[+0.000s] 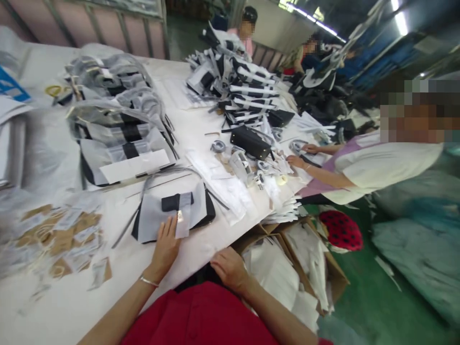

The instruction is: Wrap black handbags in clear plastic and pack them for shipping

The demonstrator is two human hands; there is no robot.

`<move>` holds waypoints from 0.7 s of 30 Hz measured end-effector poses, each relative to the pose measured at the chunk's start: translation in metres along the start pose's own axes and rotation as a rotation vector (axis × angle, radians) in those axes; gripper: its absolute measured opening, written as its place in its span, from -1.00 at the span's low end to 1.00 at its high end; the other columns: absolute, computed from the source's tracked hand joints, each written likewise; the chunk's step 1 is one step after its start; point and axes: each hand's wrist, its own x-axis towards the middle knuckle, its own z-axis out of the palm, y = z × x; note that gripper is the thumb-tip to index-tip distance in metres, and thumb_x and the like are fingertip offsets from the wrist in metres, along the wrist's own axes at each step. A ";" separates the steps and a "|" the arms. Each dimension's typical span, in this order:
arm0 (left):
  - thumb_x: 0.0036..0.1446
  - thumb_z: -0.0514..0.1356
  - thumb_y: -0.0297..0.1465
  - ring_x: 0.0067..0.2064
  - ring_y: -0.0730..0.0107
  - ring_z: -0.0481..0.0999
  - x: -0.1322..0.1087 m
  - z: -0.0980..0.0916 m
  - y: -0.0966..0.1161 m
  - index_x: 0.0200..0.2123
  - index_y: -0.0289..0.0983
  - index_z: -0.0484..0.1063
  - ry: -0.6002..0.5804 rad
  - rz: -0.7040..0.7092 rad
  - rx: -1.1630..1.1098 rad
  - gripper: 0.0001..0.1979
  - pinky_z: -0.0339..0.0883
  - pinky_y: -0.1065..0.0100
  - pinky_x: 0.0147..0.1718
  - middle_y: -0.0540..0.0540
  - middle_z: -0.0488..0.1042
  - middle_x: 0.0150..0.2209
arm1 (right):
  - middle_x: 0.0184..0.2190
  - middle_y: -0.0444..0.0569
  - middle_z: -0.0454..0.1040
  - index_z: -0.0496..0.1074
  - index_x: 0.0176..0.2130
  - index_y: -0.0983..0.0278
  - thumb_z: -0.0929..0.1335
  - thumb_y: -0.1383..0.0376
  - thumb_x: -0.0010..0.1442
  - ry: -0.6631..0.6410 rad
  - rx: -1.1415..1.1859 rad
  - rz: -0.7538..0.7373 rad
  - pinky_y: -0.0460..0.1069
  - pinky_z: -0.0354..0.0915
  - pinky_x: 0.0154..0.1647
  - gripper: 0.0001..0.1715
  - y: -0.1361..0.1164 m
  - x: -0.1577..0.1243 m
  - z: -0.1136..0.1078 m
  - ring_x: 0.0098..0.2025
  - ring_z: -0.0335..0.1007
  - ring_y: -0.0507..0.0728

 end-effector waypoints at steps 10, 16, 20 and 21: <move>0.20 0.03 -0.53 0.40 -0.18 -0.17 0.008 0.008 0.019 0.37 -0.34 -0.04 0.023 -0.012 0.043 -0.32 -0.03 -0.26 0.26 -0.44 -0.14 0.39 | -0.39 -0.05 0.54 0.41 -0.43 0.17 0.22 0.17 0.30 -0.255 -0.125 1.189 0.00 0.28 -0.27 -0.68 0.097 -0.173 -0.002 -0.28 0.50 0.18; 0.21 0.12 -0.38 0.39 -0.20 -0.11 0.016 0.007 0.028 0.39 -0.31 -0.10 -0.001 -0.023 0.081 -0.27 0.01 -0.29 0.23 -0.44 -0.13 0.38 | -0.29 0.02 0.58 0.49 -0.27 0.20 0.24 0.32 0.22 -0.343 -0.044 1.534 -0.02 0.32 -0.28 -0.77 0.140 -0.229 -0.028 -0.20 0.55 0.19; 0.23 0.09 -0.27 0.38 -0.19 -0.05 0.019 0.005 0.032 0.40 -0.19 -0.19 0.017 -0.032 0.091 -0.25 0.02 -0.29 0.23 -0.27 -0.19 0.41 | -0.22 0.21 0.57 0.52 -0.18 0.31 0.10 0.33 0.30 -0.305 -0.082 1.586 0.02 0.33 -0.28 -0.55 0.193 -0.241 -0.038 -0.18 0.55 0.24; 0.23 0.08 -0.24 0.38 -0.16 -0.06 0.020 0.005 0.032 0.40 -0.13 -0.23 0.010 -0.053 0.091 -0.24 0.02 -0.27 0.24 -0.20 -0.22 0.42 | -0.20 0.22 0.56 0.52 -0.16 0.32 0.09 0.31 0.31 -0.291 -0.093 1.577 0.03 0.33 -0.26 -0.53 0.210 -0.240 -0.039 -0.17 0.55 0.24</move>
